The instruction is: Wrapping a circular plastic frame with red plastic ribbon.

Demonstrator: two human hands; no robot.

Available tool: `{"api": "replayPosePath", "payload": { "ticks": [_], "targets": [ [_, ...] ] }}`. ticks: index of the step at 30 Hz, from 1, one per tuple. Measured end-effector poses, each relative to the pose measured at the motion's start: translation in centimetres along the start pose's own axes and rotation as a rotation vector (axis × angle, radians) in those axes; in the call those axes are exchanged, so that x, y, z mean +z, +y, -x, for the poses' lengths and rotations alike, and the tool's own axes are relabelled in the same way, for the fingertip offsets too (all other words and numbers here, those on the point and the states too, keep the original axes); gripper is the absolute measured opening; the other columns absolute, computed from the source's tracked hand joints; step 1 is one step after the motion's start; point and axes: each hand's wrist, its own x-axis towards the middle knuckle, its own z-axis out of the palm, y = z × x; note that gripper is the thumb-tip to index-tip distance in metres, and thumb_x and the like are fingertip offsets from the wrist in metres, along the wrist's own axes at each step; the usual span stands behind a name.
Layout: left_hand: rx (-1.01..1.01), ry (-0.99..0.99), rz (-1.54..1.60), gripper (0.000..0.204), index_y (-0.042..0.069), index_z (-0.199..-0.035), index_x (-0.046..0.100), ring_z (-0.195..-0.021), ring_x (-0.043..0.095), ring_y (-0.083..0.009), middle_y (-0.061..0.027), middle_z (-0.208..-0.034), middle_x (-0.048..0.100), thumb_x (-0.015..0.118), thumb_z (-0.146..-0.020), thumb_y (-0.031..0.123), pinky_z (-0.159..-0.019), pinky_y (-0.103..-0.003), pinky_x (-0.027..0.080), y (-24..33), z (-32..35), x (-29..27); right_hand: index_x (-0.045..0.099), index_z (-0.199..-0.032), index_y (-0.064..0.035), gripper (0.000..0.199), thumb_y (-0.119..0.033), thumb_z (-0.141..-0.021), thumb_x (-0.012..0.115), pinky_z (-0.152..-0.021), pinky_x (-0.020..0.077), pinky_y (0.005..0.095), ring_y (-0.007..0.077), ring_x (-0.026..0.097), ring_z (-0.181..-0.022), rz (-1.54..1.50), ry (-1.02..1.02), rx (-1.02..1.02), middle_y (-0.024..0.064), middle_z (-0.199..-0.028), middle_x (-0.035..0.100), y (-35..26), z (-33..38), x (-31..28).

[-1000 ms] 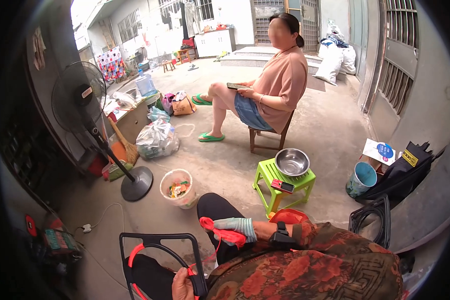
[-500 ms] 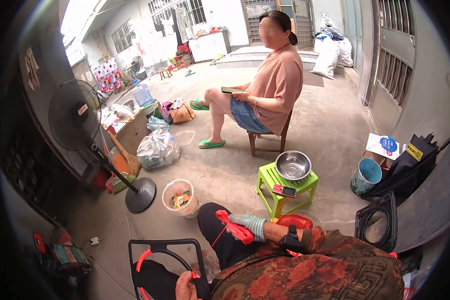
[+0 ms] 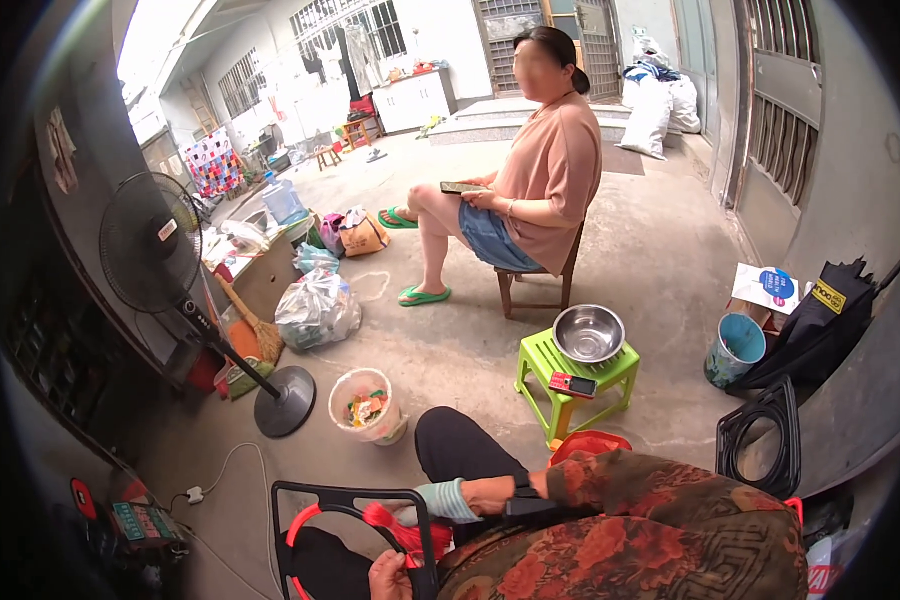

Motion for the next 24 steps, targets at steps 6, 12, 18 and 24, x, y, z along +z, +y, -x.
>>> {"api": "replayPosePath", "payload": {
  "ticks": [6,12,18,24],
  "targets": [
    [0.085,-0.067,0.043,0.02,0.003,-0.103,0.059,-0.086,0.057,-0.0126,-0.0045,-0.094,0.061,0.053,-0.089,0.017,-0.076,-0.025,0.045,0.0,-0.6,-0.1,0.058,-0.114,-0.0054,0.034,-0.022,-0.085,0.059,-0.083,0.0428,0.0288,0.0133,0.054,-0.095,0.147,0.007,0.001,0.0046,-0.104,0.061,1.9,3.3,-0.7],
    [0.052,0.017,-0.045,0.024,-0.001,-0.104,0.058,-0.083,0.057,-0.0144,-0.0063,-0.095,0.061,0.049,-0.092,0.018,-0.074,-0.026,0.045,-0.7,-1.3,-0.6,0.059,-0.112,-0.0053,0.031,-0.021,-0.085,0.058,-0.078,0.0446,0.0299,0.0145,0.055,-0.093,0.294,0.026,0.001,0.0053,-0.102,0.062,4.7,5.7,0.1],
    [0.043,0.074,0.083,0.023,0.0,-0.103,0.059,-0.084,0.057,-0.0155,-0.0057,-0.096,0.06,0.049,-0.092,0.018,-0.076,-0.027,0.045,-1.9,-1.9,-2.4,0.061,-0.109,-0.0052,0.028,-0.02,-0.086,0.057,-0.074,0.0464,0.0311,0.0157,0.057,-0.09,0.431,0.033,-0.005,0.0059,-0.099,0.063,4.8,2.3,0.9],
    [-0.121,-0.044,0.181,0.011,0.002,-0.092,0.062,-0.077,0.059,-0.0123,-0.0019,-0.078,0.061,0.054,-0.084,0.005,-0.066,-0.023,0.047,-4.3,-3.5,-4.9,0.06,-0.1,-0.0038,0.022,-0.02,-0.086,0.054,-0.073,0.0483,0.036,0.022,0.059,-0.084,-0.088,-0.436,-0.101,0.01,-0.093,0.062,6.0,-4.5,-1.0]
  ]
}}
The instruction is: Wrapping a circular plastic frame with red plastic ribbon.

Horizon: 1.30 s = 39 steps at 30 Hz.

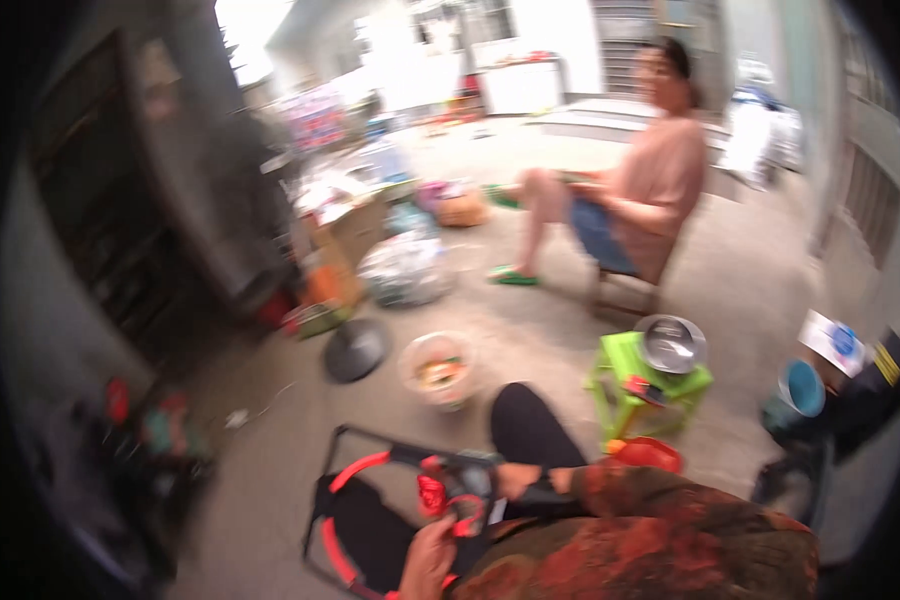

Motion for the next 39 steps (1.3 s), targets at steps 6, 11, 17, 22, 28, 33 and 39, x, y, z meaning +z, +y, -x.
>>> {"api": "replayPosePath", "payload": {
  "ticks": [6,11,17,22,28,33,39],
  "targets": [
    [0.119,-0.094,-0.021,0.021,-0.005,-0.093,0.062,-0.082,0.061,-0.0198,-0.0116,-0.087,0.065,0.056,-0.085,0.013,-0.081,-0.031,0.046,1.2,2.5,1.1,0.053,-0.087,-0.0017,0.022,-0.021,-0.088,0.044,-0.076,0.0518,0.0433,0.0326,0.06,-0.071,-1.355,0.822,-0.318,0.0163,-0.074,0.059,-6.8,0.2,-0.8],
    [0.096,0.026,0.211,0.02,-0.005,-0.088,0.057,-0.074,0.059,-0.021,-0.0119,-0.079,0.061,0.056,-0.086,0.015,-0.073,-0.032,0.048,1.9,2.5,0.6,0.053,-0.091,-0.0062,0.035,-0.041,-0.088,0.055,-0.061,0.0513,0.0311,0.0178,0.058,-0.06,-1.113,0.491,-0.093,0.0063,-0.068,0.058,-9.0,5.4,3.9],
    [0.197,0.02,-0.046,0.013,-0.001,-0.085,0.061,-0.071,0.06,-0.0167,-0.0084,-0.078,0.063,0.059,-0.085,0.012,-0.07,-0.028,0.048,1.8,1.5,0.4,0.054,-0.095,-0.008,0.038,-0.045,-0.09,0.049,-0.058,0.053,0.0302,0.0191,0.06,-0.056,-0.954,0.525,0.048,0.0063,-0.067,0.059,-7.0,8.5,6.5],
    [0.32,-0.012,-0.117,0.015,0.0,-0.09,0.06,-0.072,0.06,-0.0165,-0.0079,-0.08,0.063,0.057,-0.086,0.014,-0.07,-0.03,0.047,1.1,2.3,0.2,0.054,-0.102,-0.0094,0.038,-0.044,-0.086,0.055,-0.075,0.0537,0.0362,0.0212,0.064,-0.074,-1.047,0.706,-0.107,0.0071,-0.077,0.063,-8.3,8.9,7.2],
    [0.264,0.061,0.006,0.002,0.001,-0.08,0.06,-0.066,0.061,-0.0147,-0.0064,-0.072,0.063,0.062,-0.081,0.002,-0.067,-0.026,0.05,1.3,3.3,1.9,0.052,-0.106,-0.0048,0.032,-0.03,-0.088,0.057,-0.083,0.0511,0.0411,0.0278,0.061,-0.089,-1.194,0.977,-0.317,0.0112,-0.09,0.061,-7.4,9.0,4.1],
    [0.302,0.058,-0.008,0.004,0.001,-0.079,0.061,-0.064,0.061,-0.0155,-0.0072,-0.07,0.063,0.062,-0.081,0.004,-0.066,-0.027,0.05,0.9,2.8,1.3,0.054,-0.105,-0.0046,0.033,-0.033,-0.089,0.056,-0.078,0.0517,0.0402,0.027,0.062,-0.088,-1.16,1.133,-0.319,0.0109,-0.092,0.062,-6.3,8.5,1.8],
    [0.257,0.053,-0.007,0.005,0.002,-0.081,0.059,-0.063,0.061,-0.0172,-0.0091,-0.07,0.063,0.06,-0.082,0.006,-0.068,-0.028,0.051,1.5,3.3,2.2,0.054,-0.103,-0.001,0.045,-0.044,-0.089,0.051,-0.071,0.0525,0.0435,0.0287,0.062,-0.078,-1.083,1.109,-0.163,0.0152,-0.089,0.061,-5.7,7.5,2.0]
  ]
}}
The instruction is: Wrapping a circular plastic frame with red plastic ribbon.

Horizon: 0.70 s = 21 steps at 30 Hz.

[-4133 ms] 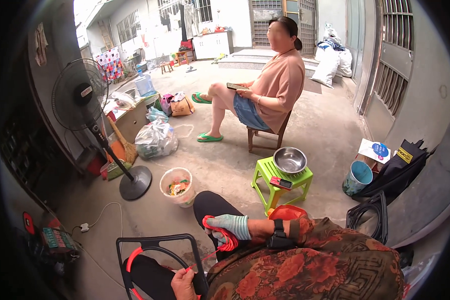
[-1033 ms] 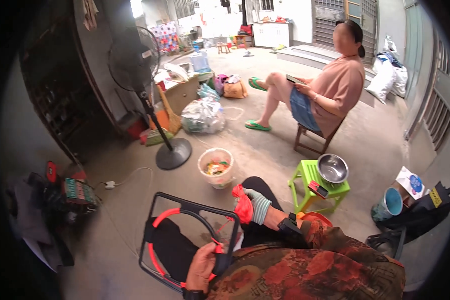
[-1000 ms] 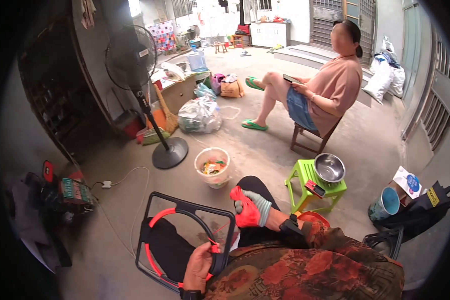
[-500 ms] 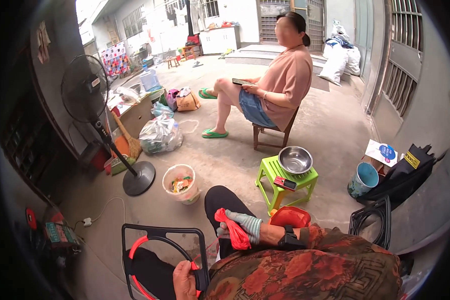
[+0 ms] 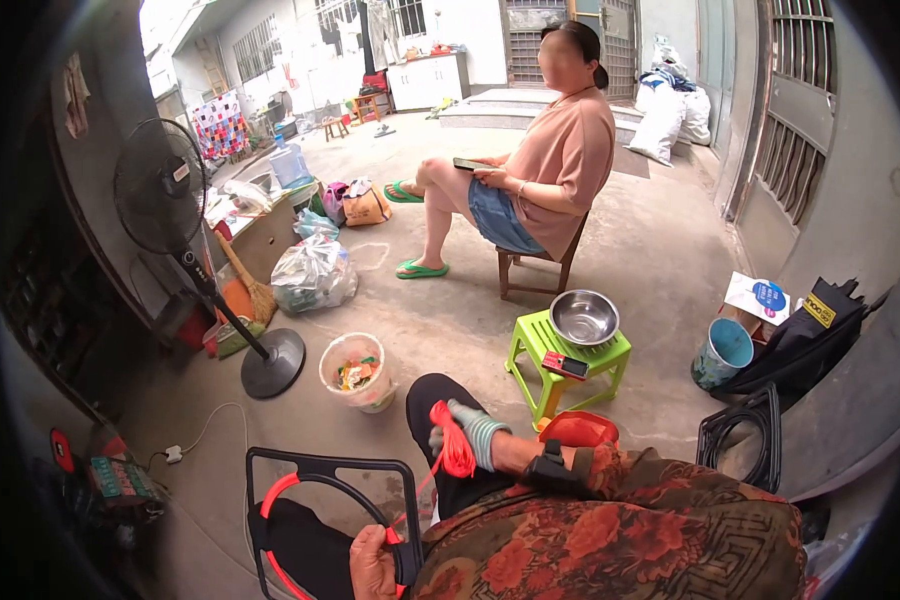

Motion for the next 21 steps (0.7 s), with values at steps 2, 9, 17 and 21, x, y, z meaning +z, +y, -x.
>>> {"api": "replayPosePath", "payload": {
  "ticks": [2,9,17,21],
  "targets": [
    [-0.062,0.074,0.035,0.005,0.002,-0.082,0.057,-0.061,0.062,-0.0187,-0.011,-0.07,0.063,0.058,-0.083,0.007,-0.063,-0.03,0.053,0.4,0.4,0.9,0.054,-0.1,-0.003,0.031,-0.031,-0.087,0.057,-0.07,0.0526,0.0392,0.0257,0.062,-0.074,0.06,-0.07,0.161,0.0136,-0.086,0.061,1.0,0.9,1.1],
    [-0.088,-0.056,0.014,0.009,0.003,-0.081,0.056,-0.058,0.061,-0.0202,-0.0138,-0.068,0.062,0.054,-0.086,0.011,-0.054,-0.031,0.053,-0.4,-0.8,-0.8,0.053,-0.113,-0.003,0.034,-0.012,-0.081,0.063,-0.068,0.0495,0.0246,0.0103,0.059,-0.08,0.44,-0.599,0.188,0.0023,-0.094,0.063,5.3,-0.2,3.8],
    [0.068,0.05,-0.077,0.016,0.003,-0.089,0.058,-0.07,0.061,-0.0148,-0.0058,-0.079,0.063,0.055,-0.088,0.019,-0.066,-0.028,0.05,0.5,0.1,2.9,0.056,-0.111,0.0013,0.059,-0.046,-0.076,0.066,-0.073,0.0479,0.0306,0.0179,0.058,-0.086,0.944,-0.529,0.129,0.0077,-0.096,0.062,8.1,-2.1,7.4],
    [0.044,0.069,-0.007,0.021,0.003,-0.097,0.057,-0.075,0.061,-0.0146,-0.0049,-0.083,0.063,0.053,-0.091,0.022,-0.069,-0.028,0.05,-0.5,-1.8,-0.1,0.057,-0.106,-0.0007,0.056,-0.046,-0.075,0.066,-0.071,0.048,0.031,0.0181,0.058,-0.08,0.798,-0.438,0.24,0.0063,-0.09,0.062,9.0,-3.3,6.8]
  ]
}}
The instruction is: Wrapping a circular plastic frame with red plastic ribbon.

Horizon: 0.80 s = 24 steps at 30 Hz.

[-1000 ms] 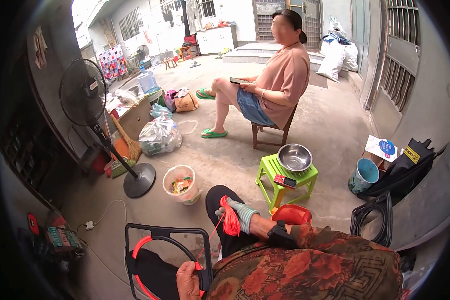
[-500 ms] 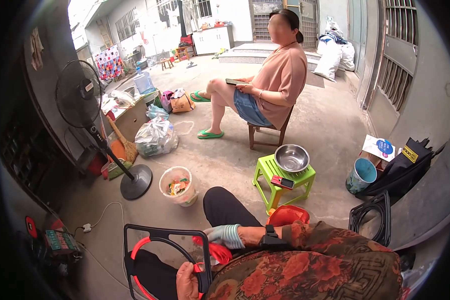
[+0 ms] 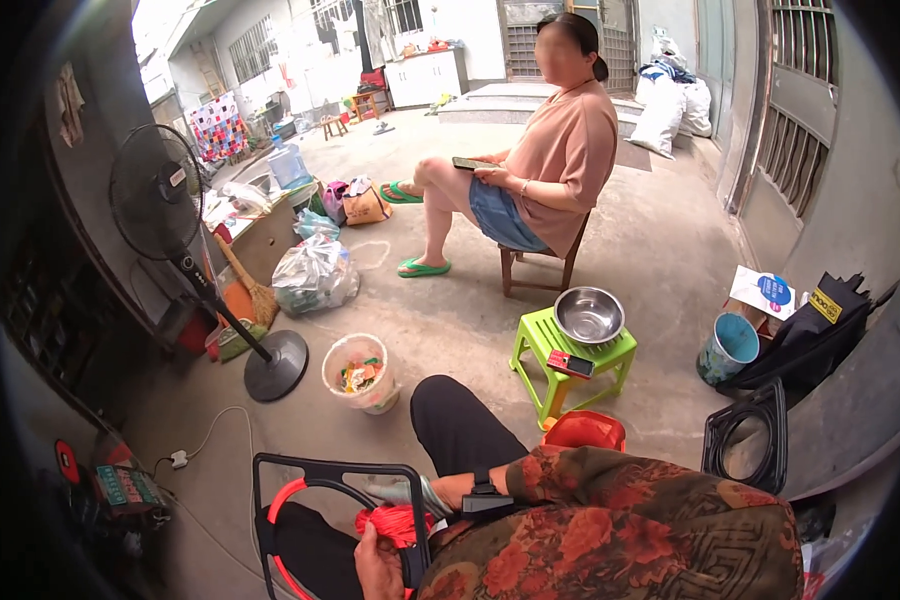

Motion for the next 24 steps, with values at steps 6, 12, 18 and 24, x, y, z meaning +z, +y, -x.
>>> {"api": "replayPosePath", "payload": {
  "ticks": [6,12,18,24],
  "targets": [
    [-0.091,0.091,0.123,0.025,0.001,-0.108,0.054,-0.08,0.061,-0.0157,-0.007,-0.093,0.063,0.048,-0.093,0.02,-0.072,-0.029,0.05,0.0,0.6,0.6,0.06,-0.098,-0.0039,0.05,-0.048,-0.074,0.067,-0.068,0.048,0.0316,0.0183,0.058,-0.072,-0.286,0.05,0.148,0.0042,-0.081,0.063,2.0,-0.6,-0.3],
    [-0.208,-0.078,0.051,0.018,-0.002,-0.093,0.059,-0.075,0.061,-0.0204,-0.0119,-0.084,0.063,0.054,-0.087,0.014,-0.07,-0.032,0.051,0.1,1.1,-0.7,0.058,-0.09,-0.009,0.02,-0.028,-0.084,0.061,-0.078,0.0481,0.0344,0.0183,0.059,-0.08,-0.814,0.134,-0.414,0.0048,-0.085,0.062,-0.7,0.6,-5.8],
    [-0.299,-0.066,0.097,0.016,0.005,-0.089,0.06,-0.077,0.056,-0.0157,-0.004,-0.082,0.06,0.054,-0.089,0.02,-0.07,-0.027,0.046,2.4,3.1,1.1,0.056,-0.098,-0.0051,0.03,-0.033,-0.087,0.059,-0.079,0.0492,0.0352,0.0197,0.06,-0.084,-0.701,-0.032,-0.251,0.0072,-0.088,0.062,-2.1,10.8,-4.4],
    [-0.159,-0.018,0.03,0.014,-0.002,-0.081,0.059,-0.065,0.06,-0.0197,-0.0112,-0.072,0.062,0.058,-0.084,0.011,-0.065,-0.031,0.051,0.5,0.9,-1.0,0.056,-0.102,-0.0041,0.037,-0.038,-0.087,0.056,-0.078,0.0487,0.0336,0.0188,0.06,-0.085,-0.121,-0.284,-0.391,0.0081,-0.089,0.062,-0.2,12.8,-5.1]
  ]
}}
